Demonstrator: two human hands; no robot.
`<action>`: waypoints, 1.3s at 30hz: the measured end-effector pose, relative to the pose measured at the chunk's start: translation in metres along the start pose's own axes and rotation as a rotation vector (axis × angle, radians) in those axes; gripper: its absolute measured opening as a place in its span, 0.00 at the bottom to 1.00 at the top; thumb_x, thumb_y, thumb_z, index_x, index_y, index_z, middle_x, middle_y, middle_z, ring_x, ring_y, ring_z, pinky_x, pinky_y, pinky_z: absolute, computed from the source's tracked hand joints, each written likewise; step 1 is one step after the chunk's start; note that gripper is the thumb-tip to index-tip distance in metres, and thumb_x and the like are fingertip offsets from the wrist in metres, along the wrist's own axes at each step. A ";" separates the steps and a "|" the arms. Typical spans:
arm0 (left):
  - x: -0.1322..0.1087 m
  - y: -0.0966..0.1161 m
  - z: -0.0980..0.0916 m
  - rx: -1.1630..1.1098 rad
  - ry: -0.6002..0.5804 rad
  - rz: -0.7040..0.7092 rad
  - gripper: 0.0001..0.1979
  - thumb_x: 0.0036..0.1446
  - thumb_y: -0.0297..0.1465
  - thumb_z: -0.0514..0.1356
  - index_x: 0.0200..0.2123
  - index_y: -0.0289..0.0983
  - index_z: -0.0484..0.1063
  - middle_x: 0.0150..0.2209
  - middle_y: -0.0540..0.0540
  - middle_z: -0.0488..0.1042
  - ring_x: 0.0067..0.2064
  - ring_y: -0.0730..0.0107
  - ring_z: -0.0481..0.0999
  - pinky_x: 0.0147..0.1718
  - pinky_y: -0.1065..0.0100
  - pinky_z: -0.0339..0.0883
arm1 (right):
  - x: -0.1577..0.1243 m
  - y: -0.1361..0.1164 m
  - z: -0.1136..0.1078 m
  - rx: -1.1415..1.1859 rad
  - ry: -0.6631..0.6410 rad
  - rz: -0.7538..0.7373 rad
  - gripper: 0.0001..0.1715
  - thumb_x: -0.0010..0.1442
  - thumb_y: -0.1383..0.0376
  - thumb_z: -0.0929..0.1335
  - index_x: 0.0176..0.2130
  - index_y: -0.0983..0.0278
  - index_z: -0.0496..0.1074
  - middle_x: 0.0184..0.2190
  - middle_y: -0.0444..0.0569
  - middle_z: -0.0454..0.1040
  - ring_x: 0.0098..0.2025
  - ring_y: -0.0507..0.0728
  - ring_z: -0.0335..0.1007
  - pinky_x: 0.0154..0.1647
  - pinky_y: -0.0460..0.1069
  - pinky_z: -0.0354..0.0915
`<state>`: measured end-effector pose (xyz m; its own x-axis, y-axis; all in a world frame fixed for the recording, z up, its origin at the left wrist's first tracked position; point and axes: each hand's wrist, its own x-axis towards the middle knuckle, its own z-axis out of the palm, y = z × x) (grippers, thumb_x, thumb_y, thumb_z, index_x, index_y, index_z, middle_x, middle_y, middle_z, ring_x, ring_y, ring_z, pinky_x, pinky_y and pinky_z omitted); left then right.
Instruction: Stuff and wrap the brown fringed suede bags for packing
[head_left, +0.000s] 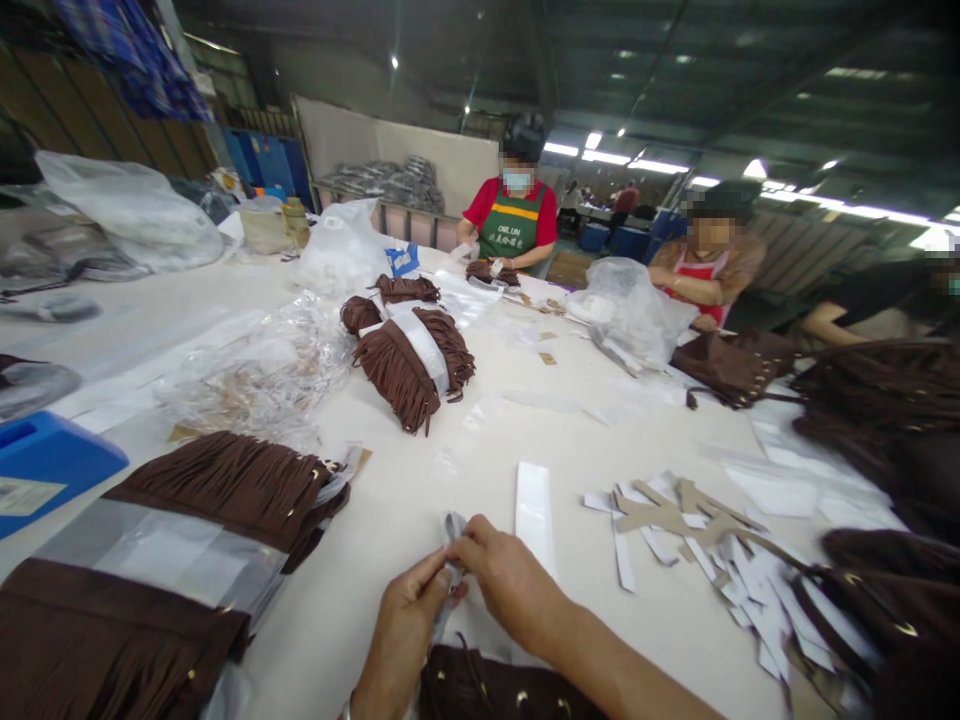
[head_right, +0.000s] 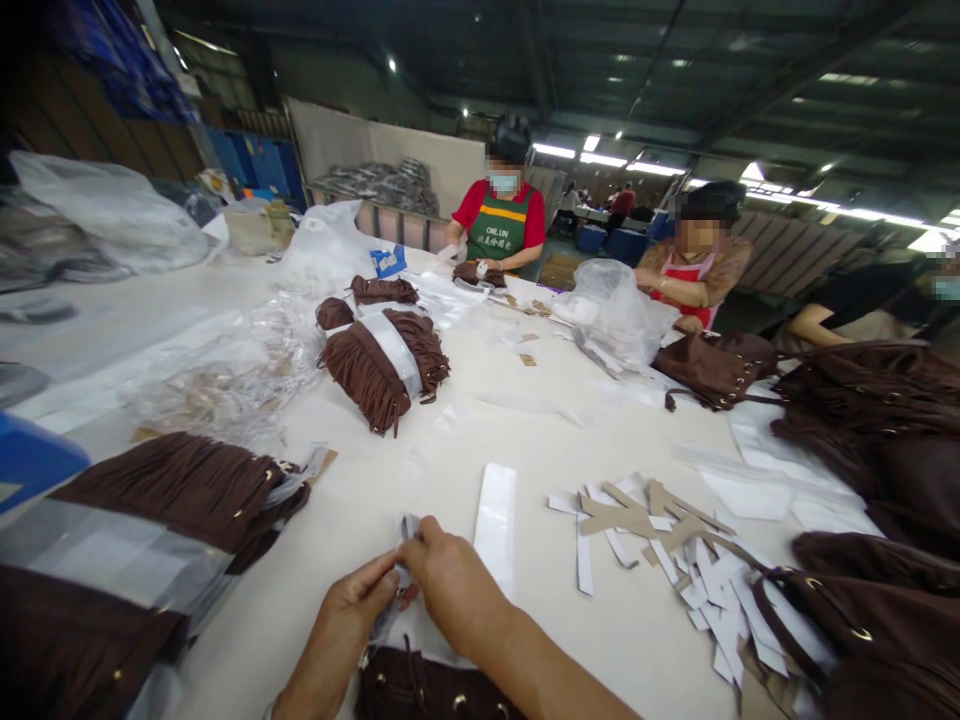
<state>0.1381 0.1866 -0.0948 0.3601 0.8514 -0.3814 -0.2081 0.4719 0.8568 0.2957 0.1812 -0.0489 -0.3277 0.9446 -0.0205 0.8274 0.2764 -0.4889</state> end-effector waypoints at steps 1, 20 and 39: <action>0.001 0.000 -0.001 0.008 -0.006 -0.003 0.28 0.50 0.43 0.66 0.52 0.35 0.73 0.45 0.41 0.78 0.43 0.58 0.78 0.50 0.58 0.69 | 0.001 0.004 -0.001 0.122 0.030 -0.010 0.21 0.57 0.78 0.62 0.46 0.60 0.71 0.38 0.47 0.68 0.33 0.51 0.69 0.35 0.44 0.65; 0.002 0.008 -0.006 -0.074 -0.062 -0.122 0.30 0.47 0.43 0.69 0.52 0.35 0.73 0.43 0.41 0.78 0.42 0.58 0.79 0.51 0.58 0.66 | 0.034 0.051 -0.012 0.756 -0.194 0.107 0.16 0.54 0.68 0.70 0.44 0.62 0.75 0.32 0.44 0.77 0.31 0.52 0.72 0.33 0.45 0.66; 0.008 0.008 -0.009 -0.100 -0.118 -0.178 0.26 0.47 0.35 0.70 0.49 0.33 0.74 0.44 0.38 0.78 0.40 0.61 0.80 0.42 0.65 0.71 | 0.031 0.039 -0.004 0.415 -0.147 -0.028 0.04 0.59 0.69 0.68 0.37 0.63 0.73 0.29 0.41 0.74 0.30 0.50 0.70 0.33 0.43 0.61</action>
<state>0.1311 0.1996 -0.0943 0.5015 0.7229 -0.4754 -0.2190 0.6376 0.7386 0.3193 0.2216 -0.0653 -0.4335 0.8943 -0.1112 0.5738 0.1788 -0.7992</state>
